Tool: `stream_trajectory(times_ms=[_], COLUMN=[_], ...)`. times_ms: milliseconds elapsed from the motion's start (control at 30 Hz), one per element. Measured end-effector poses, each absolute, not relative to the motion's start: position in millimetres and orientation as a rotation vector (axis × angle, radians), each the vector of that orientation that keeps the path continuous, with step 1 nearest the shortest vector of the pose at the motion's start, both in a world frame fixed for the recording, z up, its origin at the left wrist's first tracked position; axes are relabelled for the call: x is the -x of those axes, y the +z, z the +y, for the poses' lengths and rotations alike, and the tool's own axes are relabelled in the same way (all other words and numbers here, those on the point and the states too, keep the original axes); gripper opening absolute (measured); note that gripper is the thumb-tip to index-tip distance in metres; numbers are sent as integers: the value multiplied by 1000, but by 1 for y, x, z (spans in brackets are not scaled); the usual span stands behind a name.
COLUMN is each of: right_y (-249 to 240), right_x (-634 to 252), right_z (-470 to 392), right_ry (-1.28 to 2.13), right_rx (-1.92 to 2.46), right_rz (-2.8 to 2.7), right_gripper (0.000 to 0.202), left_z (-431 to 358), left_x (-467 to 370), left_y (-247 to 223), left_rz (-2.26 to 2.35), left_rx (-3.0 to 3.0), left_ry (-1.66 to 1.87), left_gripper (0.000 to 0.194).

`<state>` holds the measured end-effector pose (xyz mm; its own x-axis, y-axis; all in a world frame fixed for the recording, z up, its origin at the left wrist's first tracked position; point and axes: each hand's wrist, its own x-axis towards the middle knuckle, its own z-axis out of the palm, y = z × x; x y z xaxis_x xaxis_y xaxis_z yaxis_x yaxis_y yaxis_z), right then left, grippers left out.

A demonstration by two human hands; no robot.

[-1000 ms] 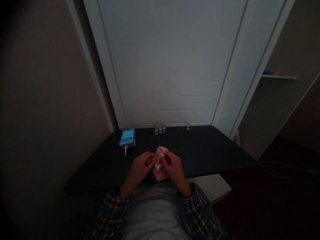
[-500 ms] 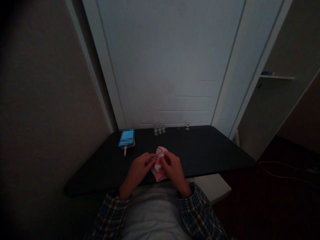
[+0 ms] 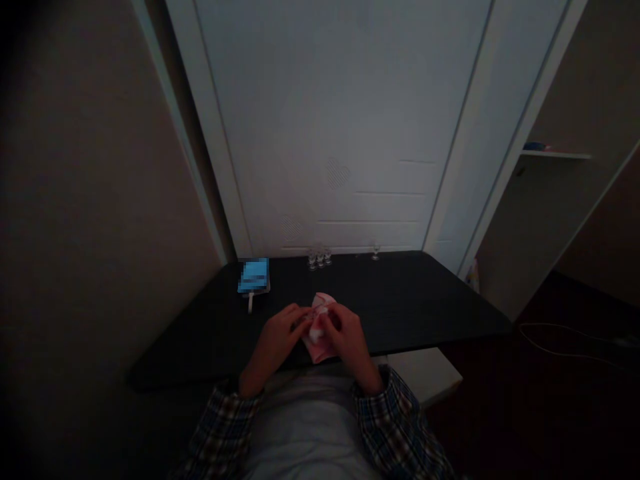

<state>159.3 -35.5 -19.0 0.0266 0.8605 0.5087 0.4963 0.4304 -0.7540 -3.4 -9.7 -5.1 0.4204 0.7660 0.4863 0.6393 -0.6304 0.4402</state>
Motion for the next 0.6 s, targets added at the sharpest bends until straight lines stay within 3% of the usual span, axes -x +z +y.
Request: stream_trajectory(times_ms=[600], right_y=[-19], right_x=[-160], right_z=[-36], right_ry=[441], right_rx=[1199], right_rz=[-1616], right_gripper=[15], left_z=[-11], left_x=[2], left_y=[-3], left_rz=[1257], left_rx=[-2463], left_ry=[1005], left_gripper=[20])
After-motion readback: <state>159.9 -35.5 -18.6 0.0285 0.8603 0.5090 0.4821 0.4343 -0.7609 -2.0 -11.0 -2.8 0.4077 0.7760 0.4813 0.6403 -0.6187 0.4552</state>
